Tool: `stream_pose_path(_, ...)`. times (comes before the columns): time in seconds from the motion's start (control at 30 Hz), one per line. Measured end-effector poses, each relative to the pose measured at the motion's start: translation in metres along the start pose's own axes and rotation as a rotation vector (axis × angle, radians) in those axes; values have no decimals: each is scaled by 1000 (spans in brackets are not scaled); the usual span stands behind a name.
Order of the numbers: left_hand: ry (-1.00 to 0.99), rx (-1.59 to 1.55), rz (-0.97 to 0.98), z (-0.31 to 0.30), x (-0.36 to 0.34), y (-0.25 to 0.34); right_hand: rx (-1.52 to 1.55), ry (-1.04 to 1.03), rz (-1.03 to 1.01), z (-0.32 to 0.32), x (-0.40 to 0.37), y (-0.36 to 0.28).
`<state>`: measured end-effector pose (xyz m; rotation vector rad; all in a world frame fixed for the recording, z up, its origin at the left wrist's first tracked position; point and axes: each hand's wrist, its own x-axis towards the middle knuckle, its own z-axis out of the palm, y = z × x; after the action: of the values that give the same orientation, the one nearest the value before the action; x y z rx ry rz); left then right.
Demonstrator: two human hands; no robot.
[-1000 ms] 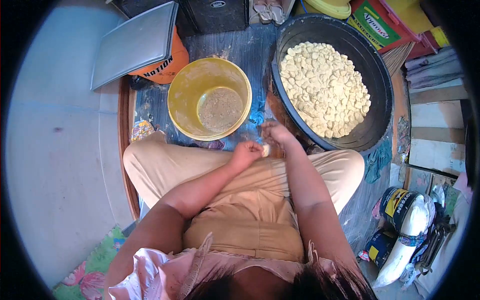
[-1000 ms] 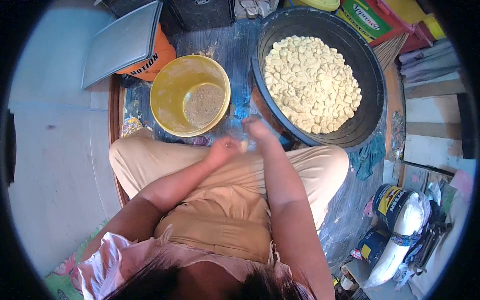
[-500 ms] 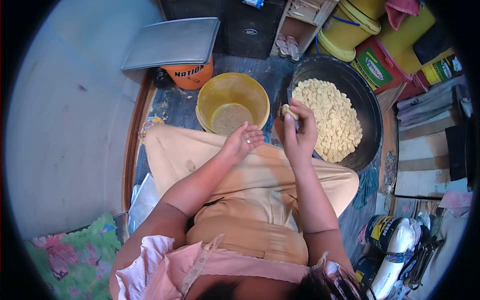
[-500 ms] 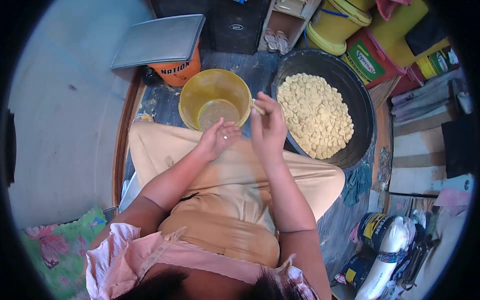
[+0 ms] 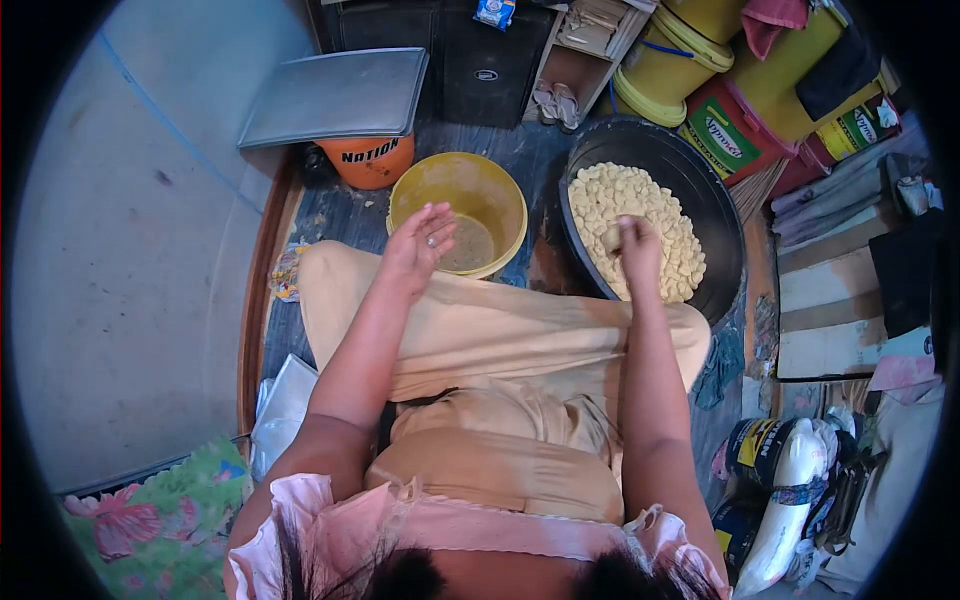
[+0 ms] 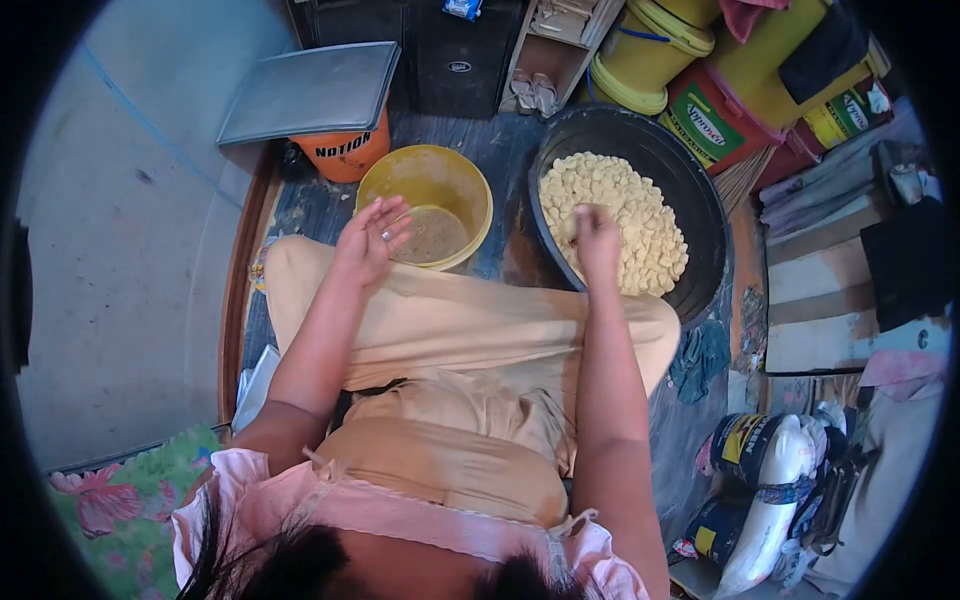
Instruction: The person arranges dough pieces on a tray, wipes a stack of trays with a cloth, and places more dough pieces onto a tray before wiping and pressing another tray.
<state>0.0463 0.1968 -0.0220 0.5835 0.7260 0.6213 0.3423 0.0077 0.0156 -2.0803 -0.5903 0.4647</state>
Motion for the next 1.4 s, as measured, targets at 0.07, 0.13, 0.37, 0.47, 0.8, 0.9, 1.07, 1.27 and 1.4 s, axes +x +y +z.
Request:
stream_pose_path(0.07, -8, 17, 15, -8, -1, 6, -324, 514, -554, -25, 44, 30)
stream_pose_path(0.13, 17, 45, 67, -25, 5, 15, -148, 635, -507, -29, 70, 31)
stream_pose_path(0.37, 229, 820, 376, -31, 20, 117, -36, -102, -523, 86, 97, -11)
stream_pose_path(0.47, 397, 1391, 732, -19, 27, 155, -138, -287, -623, 155, 100, -35)
stream_pose_path(0.8, 386, 1339, 407, -108, 141, 139, 218, -595, -32, 414, 175, -93)
stream_pose_path(0.9, 413, 1313, 295, -117, 144, 138, 481, -614, 190, 454, 178, -113)
stream_pose_path(1.07, 585, 962, 130, -163, 161, 136, 638, -598, 345, 454, 152, -128)
stream_pose_path(1.27, 779, -101, 200, -204, 190, 152, 619, -552, 238, 446, 110, -82)
stream_pose_path(1.4, 642, -192, 375, -209, 185, 149, 365, -572, 335, 416, 45, -49)
